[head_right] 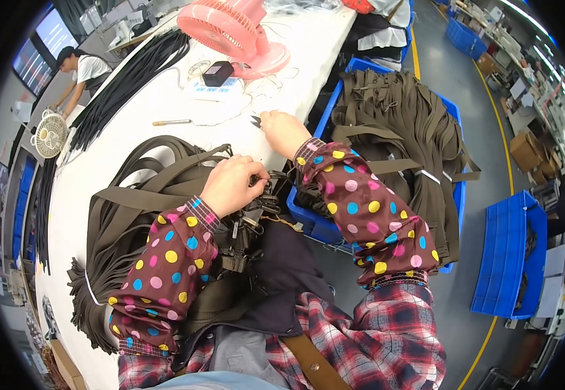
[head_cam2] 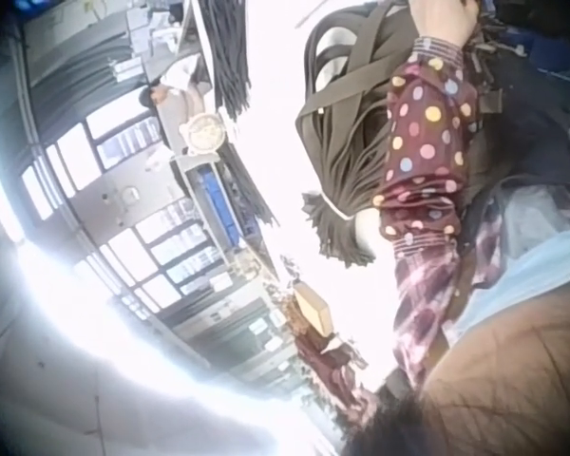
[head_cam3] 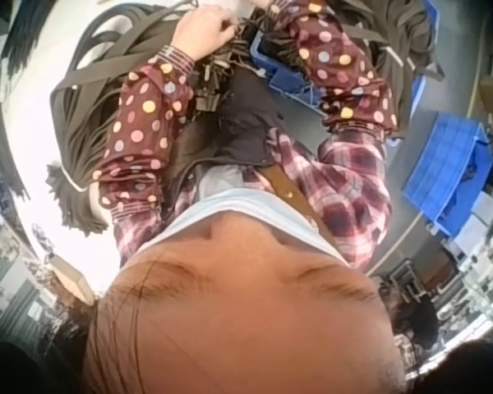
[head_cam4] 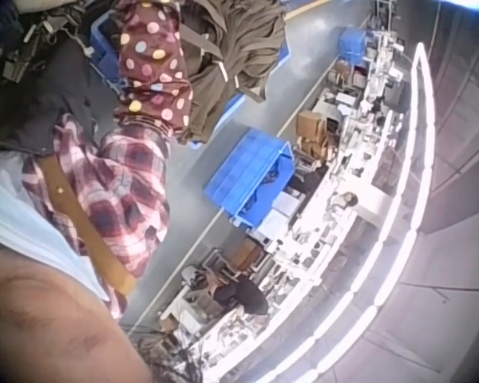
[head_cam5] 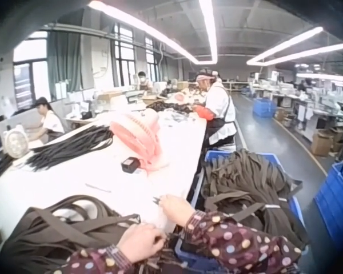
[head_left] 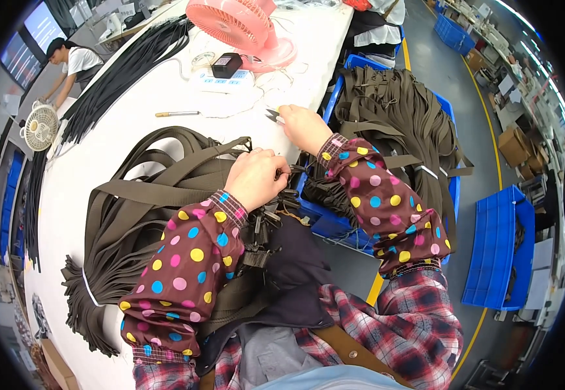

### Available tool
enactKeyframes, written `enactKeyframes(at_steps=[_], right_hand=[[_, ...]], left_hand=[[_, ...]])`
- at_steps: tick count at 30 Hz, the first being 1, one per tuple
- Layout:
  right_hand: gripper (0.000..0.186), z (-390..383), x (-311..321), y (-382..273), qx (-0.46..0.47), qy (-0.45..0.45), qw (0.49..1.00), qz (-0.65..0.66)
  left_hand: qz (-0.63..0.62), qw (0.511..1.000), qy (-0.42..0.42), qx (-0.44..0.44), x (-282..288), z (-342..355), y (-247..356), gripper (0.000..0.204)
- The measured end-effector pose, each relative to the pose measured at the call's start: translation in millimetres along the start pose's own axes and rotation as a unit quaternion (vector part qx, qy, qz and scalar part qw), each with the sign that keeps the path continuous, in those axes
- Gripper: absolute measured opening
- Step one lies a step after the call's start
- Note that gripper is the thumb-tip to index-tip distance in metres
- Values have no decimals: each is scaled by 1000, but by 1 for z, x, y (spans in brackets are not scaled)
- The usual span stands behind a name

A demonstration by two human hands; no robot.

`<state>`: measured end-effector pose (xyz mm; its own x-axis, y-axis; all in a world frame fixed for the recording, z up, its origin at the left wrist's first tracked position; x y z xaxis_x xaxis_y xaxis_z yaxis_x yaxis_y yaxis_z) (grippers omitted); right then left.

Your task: Using a hot iron tool to singe or seal the ends and edges of fabric straps with metal clips attached.

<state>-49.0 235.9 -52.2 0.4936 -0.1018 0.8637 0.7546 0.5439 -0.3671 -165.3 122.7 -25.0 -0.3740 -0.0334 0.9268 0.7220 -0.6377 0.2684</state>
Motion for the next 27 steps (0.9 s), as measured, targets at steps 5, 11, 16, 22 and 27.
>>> enactKeyframes(at_steps=[5,11,16,22,27], right_hand=[[18,-41,45,2,-140,80,974,158],[29,-136,63,-21,-166,38,958,232],[28,-147,52,-27,-61,104,991,65],[24,-142,45,-34,32,135,986,-94],[23,-138,41,-32,28,121,987,-99]], left_hand=[[1,1000,12,3,1,-1,2,7],[-4,1000,-10,25,4,1,1,8],[4,1000,8,22,4,2,2,9],[-3,1000,11,24,2,0,4,9],[2,1000,14,13,1,0,3,8]])
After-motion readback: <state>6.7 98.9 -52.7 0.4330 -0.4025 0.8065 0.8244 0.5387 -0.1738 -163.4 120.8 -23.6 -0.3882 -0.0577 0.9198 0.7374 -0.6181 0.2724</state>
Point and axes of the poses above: each hand's wrist, its own z-axis towards the middle knuckle, its own x-axis out of the back of the hand, y = z × x, the point moved 3 cm from there along z, towards the middle knuckle, and after that the axes turned 10 degrees about -x, right-handed, at the moved point
